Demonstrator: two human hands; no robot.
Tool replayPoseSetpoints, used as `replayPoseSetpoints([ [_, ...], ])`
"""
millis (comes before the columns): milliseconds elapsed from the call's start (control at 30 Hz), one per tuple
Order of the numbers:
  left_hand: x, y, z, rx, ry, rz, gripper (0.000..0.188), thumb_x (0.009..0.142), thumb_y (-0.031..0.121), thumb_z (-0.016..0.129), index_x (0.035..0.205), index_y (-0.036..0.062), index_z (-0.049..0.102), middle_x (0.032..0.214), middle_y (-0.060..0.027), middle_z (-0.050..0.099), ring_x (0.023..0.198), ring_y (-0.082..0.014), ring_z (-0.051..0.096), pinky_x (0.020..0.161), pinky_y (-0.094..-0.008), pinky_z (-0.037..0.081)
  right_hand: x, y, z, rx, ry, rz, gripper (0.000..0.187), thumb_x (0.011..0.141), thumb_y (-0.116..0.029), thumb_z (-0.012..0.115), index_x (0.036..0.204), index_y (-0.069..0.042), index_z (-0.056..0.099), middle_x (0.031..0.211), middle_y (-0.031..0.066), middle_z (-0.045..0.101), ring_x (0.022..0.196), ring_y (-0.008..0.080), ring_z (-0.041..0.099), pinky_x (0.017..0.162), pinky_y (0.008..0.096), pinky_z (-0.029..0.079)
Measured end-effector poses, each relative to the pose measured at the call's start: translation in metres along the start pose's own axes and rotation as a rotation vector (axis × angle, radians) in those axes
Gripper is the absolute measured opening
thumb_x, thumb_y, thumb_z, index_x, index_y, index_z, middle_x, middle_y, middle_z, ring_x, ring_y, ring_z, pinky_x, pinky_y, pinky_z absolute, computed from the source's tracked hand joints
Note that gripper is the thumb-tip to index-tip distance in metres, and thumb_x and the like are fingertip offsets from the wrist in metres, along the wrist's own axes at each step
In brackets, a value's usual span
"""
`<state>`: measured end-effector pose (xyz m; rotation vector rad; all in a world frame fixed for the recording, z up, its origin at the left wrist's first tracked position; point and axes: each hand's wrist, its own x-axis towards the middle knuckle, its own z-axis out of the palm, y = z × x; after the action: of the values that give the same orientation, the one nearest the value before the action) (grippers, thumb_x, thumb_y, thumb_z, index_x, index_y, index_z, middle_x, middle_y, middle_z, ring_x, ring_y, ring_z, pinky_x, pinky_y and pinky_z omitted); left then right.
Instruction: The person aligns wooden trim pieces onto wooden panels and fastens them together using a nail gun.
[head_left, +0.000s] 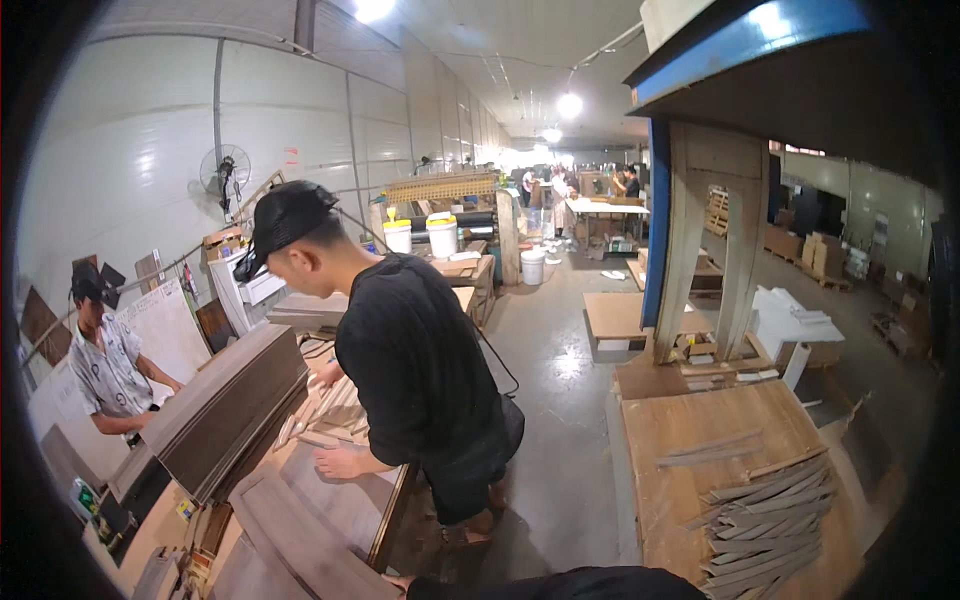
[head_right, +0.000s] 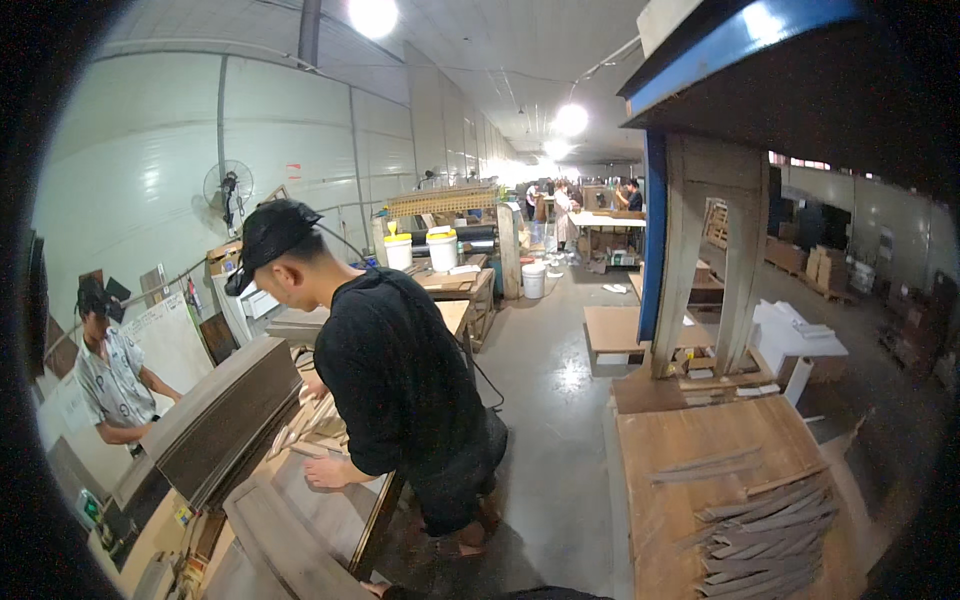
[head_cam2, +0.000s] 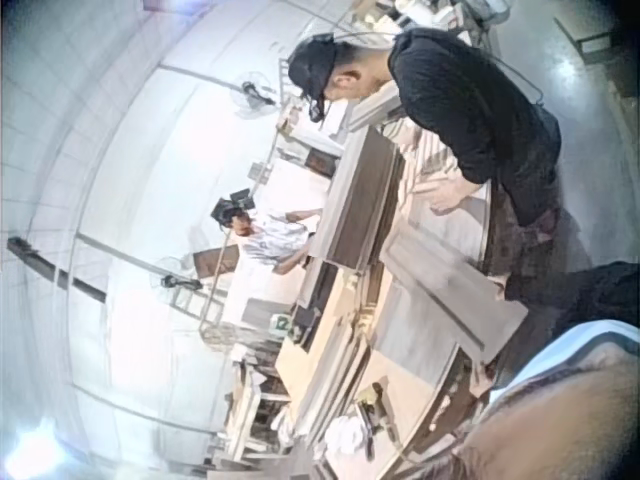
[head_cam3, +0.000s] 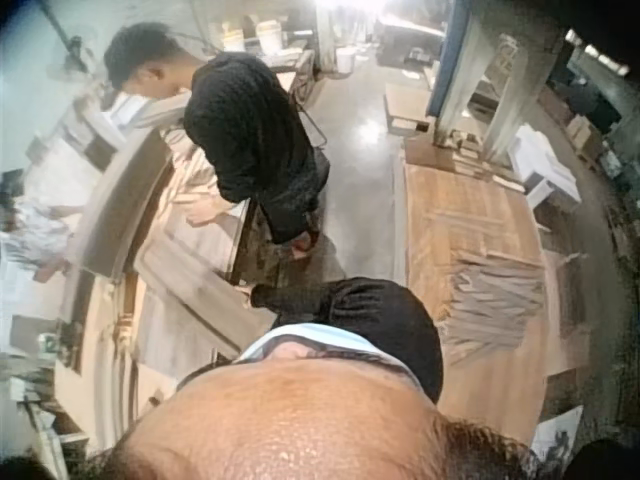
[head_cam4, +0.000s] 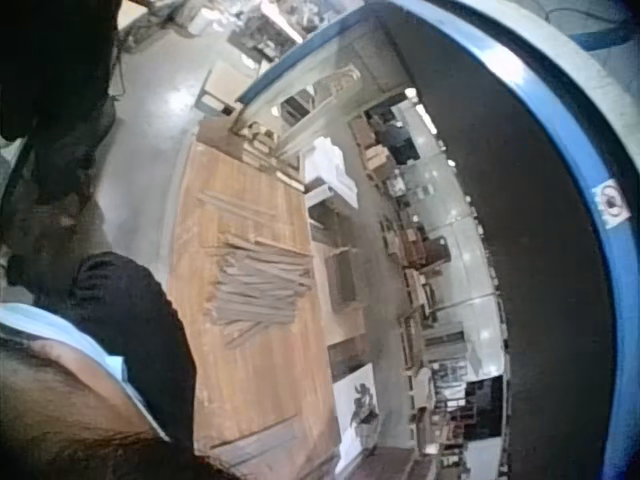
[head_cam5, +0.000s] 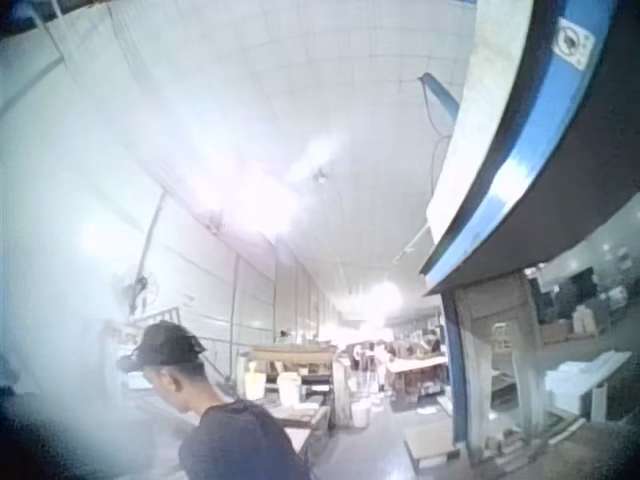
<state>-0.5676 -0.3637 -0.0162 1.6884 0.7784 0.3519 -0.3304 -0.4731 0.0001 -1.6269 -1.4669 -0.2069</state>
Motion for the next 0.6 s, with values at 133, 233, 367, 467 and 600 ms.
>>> replayPoseSetpoints([
  [133,0.006,-0.041,0.030,-0.074,0.183,0.017,0.032,0.083,0.023,0.058,0.105,-0.0004,0.057,0.086,-0.0105,0.063,0.072,-0.0157,0.055,0.066,-0.0268,0.044,-0.005,-0.011,-0.018,-0.012,0.047,-0.027,0.031,0.068,-0.027,0.062,0.095,-0.014,0.062,0.087,0.0105,0.054,0.084,0.0277,0.052,0.074,0.0401,0.041],
  [233,0.007,-0.040,0.038,-0.075,0.227,0.053,0.031,0.082,0.022,0.059,0.102,-0.0009,0.058,0.084,-0.0108,0.063,0.071,-0.0160,0.055,0.065,-0.0277,0.045,-0.012,-0.015,-0.039,-0.035,0.080,-0.038,0.031,0.068,-0.027,0.063,0.096,-0.014,0.062,0.088,0.0105,0.054,0.085,0.0280,0.052,0.074,0.0403,0.041],
  [367,0.005,-0.041,0.040,-0.077,0.259,0.079,0.028,0.081,0.021,0.060,0.098,-0.0016,0.059,0.083,-0.0112,0.063,0.070,-0.0165,0.055,0.064,-0.0288,0.045,-0.031,-0.020,-0.064,-0.070,0.117,-0.018,0.031,0.067,-0.027,0.063,0.096,-0.015,0.062,0.089,0.0106,0.054,0.086,0.0285,0.051,0.075,0.0407,0.041],
  [467,0.010,-0.039,0.045,-0.077,0.289,0.072,0.027,0.080,0.020,0.061,0.095,-0.0022,0.059,0.081,-0.0115,0.062,0.069,-0.0168,0.055,0.063,-0.0297,0.046,-0.050,-0.027,-0.072,-0.081,0.127,0.011,0.031,0.067,-0.027,0.063,0.096,-0.015,0.062,0.090,0.0106,0.054,0.087,0.0288,0.051,0.076,0.0409,0.041],
  [600,0.011,-0.039,0.050,-0.073,0.350,0.041,0.025,0.078,0.019,0.062,0.091,-0.0029,0.060,0.080,-0.0119,0.062,0.068,-0.0173,0.056,0.062,-0.0308,0.046,-0.065,-0.040,-0.066,-0.069,0.122,0.048,0.031,0.067,-0.027,0.064,0.096,-0.015,0.062,0.091,0.0106,0.054,0.088,0.0293,0.051,0.076,0.0413,0.041],
])
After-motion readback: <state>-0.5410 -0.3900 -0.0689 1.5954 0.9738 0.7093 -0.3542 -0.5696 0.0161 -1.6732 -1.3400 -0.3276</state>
